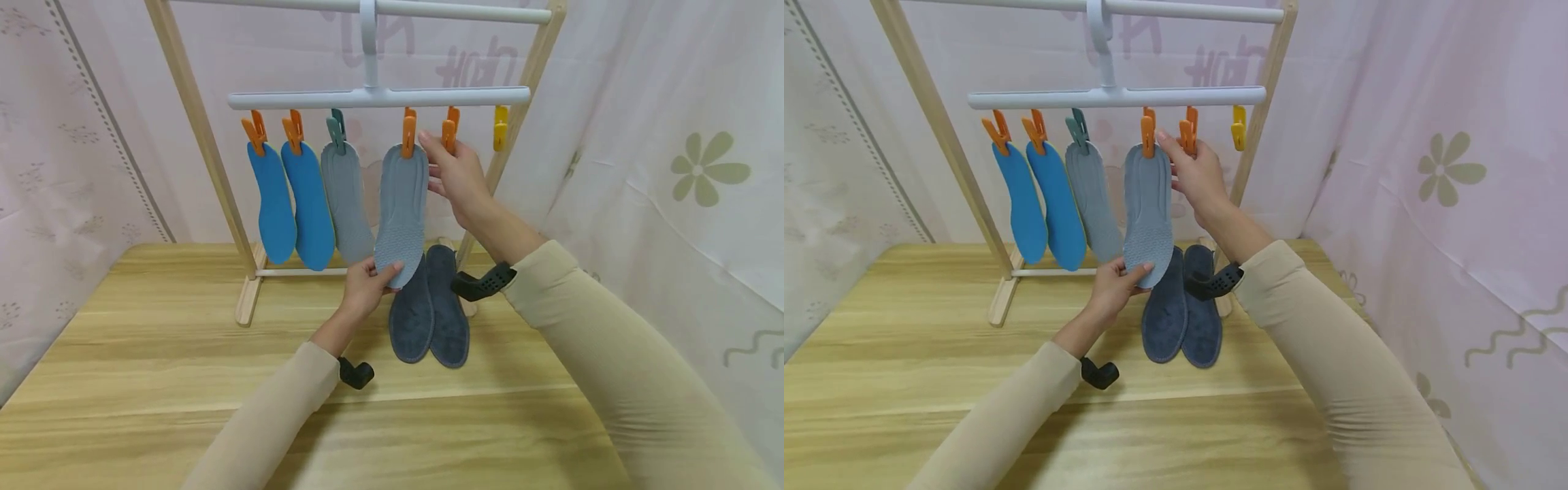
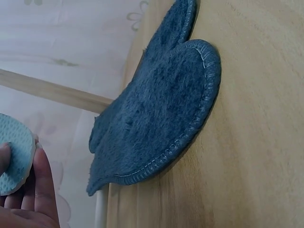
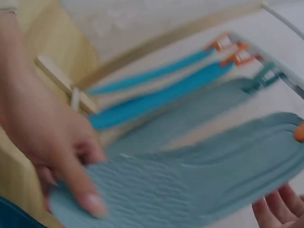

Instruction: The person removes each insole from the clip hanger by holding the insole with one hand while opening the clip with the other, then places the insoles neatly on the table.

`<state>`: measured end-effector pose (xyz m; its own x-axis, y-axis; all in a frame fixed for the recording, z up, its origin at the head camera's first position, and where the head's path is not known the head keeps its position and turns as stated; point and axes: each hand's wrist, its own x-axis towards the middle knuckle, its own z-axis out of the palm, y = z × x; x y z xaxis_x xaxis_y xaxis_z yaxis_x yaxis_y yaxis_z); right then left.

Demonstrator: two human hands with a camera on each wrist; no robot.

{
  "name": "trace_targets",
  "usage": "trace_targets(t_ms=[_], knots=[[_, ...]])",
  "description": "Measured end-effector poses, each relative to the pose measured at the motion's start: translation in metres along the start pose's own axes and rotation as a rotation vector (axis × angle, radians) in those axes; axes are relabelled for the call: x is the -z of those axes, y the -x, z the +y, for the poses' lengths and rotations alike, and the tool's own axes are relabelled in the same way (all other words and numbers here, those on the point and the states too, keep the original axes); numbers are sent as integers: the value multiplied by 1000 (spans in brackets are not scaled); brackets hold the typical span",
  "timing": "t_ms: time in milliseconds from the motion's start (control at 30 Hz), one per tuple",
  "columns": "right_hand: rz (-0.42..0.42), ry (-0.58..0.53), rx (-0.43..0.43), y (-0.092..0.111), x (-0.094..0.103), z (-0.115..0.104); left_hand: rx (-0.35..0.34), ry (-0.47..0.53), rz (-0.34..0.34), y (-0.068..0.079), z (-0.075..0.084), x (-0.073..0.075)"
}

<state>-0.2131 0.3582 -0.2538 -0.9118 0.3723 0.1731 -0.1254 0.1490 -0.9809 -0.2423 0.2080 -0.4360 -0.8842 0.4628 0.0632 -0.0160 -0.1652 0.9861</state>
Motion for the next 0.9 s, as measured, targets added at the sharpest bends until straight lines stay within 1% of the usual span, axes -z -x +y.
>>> trace_targets(t_ms=[100,200,333,467,567,633,733,800,900], knots=[[29,9,-7,13,-2,11,-4,3,-11,1,1,-2],[70,55,18,28,-4,22,-7,9,-19,1,0,-4],[103,132,157,46,-7,33,-14,13,-12,1,-2,-6],[88,220,321,60,-9,36,-18,7,-7,1,-3,-7],[76,313,408,67,-10,35,-15,6,-1,1,-4,-7],[75,376,449,70,-12,33,-12,8,0,2,-4,-7],[74,459,473,71,-15,31,-1,11,-2,2,-4,-8],[66,501,457,70,-18,27,3,10,-5,2,-5,-8],[46,534,418,67,-23,19,12,7,-4,4,-4,-9]])
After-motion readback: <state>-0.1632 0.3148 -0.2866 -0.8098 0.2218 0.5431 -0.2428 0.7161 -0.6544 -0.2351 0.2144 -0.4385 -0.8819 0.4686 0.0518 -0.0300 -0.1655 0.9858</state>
